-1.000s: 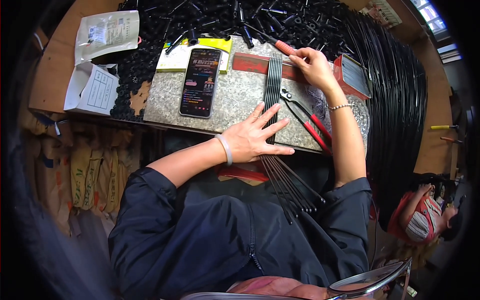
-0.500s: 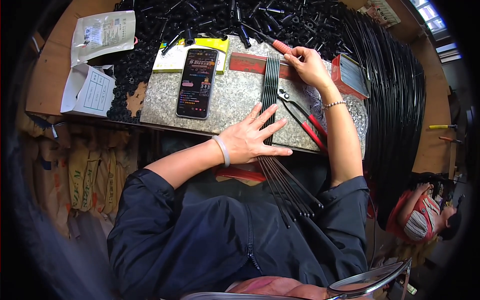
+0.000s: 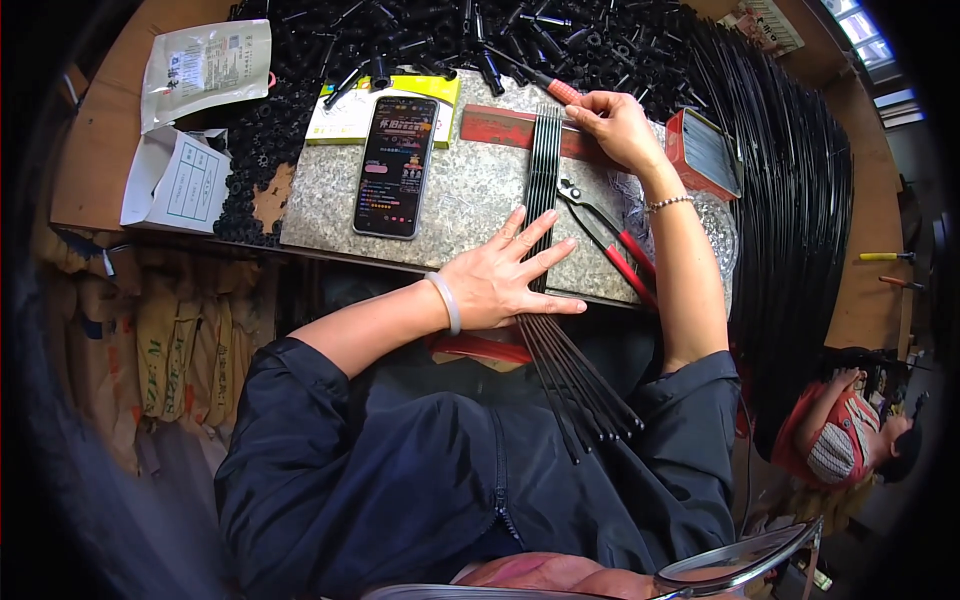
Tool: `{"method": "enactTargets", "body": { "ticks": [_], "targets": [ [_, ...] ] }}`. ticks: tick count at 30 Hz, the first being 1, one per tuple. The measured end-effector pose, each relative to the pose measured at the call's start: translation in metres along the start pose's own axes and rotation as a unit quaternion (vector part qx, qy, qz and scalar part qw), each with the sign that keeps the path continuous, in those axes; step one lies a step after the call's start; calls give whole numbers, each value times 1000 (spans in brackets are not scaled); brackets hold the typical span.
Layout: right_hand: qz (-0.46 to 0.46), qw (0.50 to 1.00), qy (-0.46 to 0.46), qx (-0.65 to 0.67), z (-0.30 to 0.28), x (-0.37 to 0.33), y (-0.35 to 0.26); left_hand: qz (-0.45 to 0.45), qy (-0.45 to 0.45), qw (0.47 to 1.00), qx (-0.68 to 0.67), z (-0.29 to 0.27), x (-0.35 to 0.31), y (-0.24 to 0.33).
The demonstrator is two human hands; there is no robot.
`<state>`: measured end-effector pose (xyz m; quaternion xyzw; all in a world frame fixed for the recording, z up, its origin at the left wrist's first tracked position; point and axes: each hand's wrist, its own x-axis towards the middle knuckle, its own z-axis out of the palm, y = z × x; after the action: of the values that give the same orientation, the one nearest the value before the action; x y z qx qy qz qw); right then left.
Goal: Assembling thin rods into bundles and attaching connector pieces using hand tools.
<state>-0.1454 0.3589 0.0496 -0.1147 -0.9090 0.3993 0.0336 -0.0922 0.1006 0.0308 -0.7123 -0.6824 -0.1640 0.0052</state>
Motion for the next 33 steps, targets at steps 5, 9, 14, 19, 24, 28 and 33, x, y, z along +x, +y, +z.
{"method": "enactTargets", "body": {
  "ticks": [5,9,14,19,24,28,33],
  "targets": [
    [2,999,-33,-5,-1,0,0,5,4,1000,2,2,-1,0],
    [-46,999,-17,-5,2,1,-1,2,15,1000,-10,3,-1,0],
    [-63,998,3,7,4,3,1,-2,22,1000,-19,4,-1,0],
    [-64,994,-50,73,6,7,5,4,29,999,-18,4,-1,0],
    [-130,986,-31,99,19,11,5,2,30,999,-17,5,-2,0],
    [-216,967,131,-13,13,-1,-8,11,-21,999,-21,-3,2,0],
    [-34,956,191,-219,-82,-40,21,-1,23,997,-72,-6,-7,5]
  ]
}}
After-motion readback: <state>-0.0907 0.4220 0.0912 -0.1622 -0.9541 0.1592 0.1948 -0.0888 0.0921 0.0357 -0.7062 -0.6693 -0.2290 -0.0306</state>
